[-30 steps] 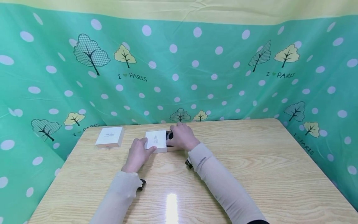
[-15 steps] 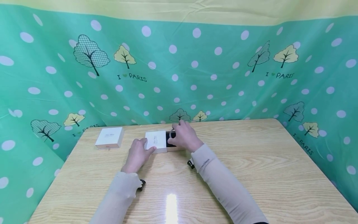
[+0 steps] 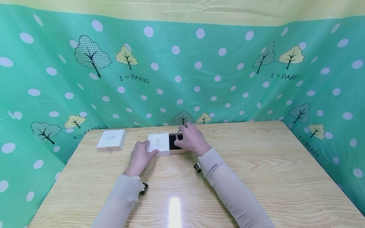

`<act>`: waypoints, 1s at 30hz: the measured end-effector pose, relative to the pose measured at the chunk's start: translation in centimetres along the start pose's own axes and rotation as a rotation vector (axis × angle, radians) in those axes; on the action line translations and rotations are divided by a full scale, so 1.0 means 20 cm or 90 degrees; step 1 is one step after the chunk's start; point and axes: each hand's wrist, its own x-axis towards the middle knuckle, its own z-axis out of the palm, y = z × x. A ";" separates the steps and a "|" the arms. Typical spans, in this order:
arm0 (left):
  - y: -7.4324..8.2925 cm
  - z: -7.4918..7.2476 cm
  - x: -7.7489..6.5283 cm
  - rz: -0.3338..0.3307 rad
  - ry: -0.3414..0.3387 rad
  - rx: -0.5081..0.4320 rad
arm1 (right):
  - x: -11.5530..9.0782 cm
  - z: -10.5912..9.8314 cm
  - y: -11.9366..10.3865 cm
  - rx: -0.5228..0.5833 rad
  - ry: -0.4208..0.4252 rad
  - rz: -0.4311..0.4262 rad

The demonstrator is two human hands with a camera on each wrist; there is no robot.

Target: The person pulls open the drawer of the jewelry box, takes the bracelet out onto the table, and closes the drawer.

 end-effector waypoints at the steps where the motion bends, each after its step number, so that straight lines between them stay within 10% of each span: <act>1: 0.00 0.00 0.00 0.000 0.000 0.001 | 0.00 0.00 0.00 0.000 0.000 0.001; 30: 0.00 0.00 0.00 -0.003 -0.007 -0.005 | -0.05 -0.03 0.08 0.000 0.004 0.023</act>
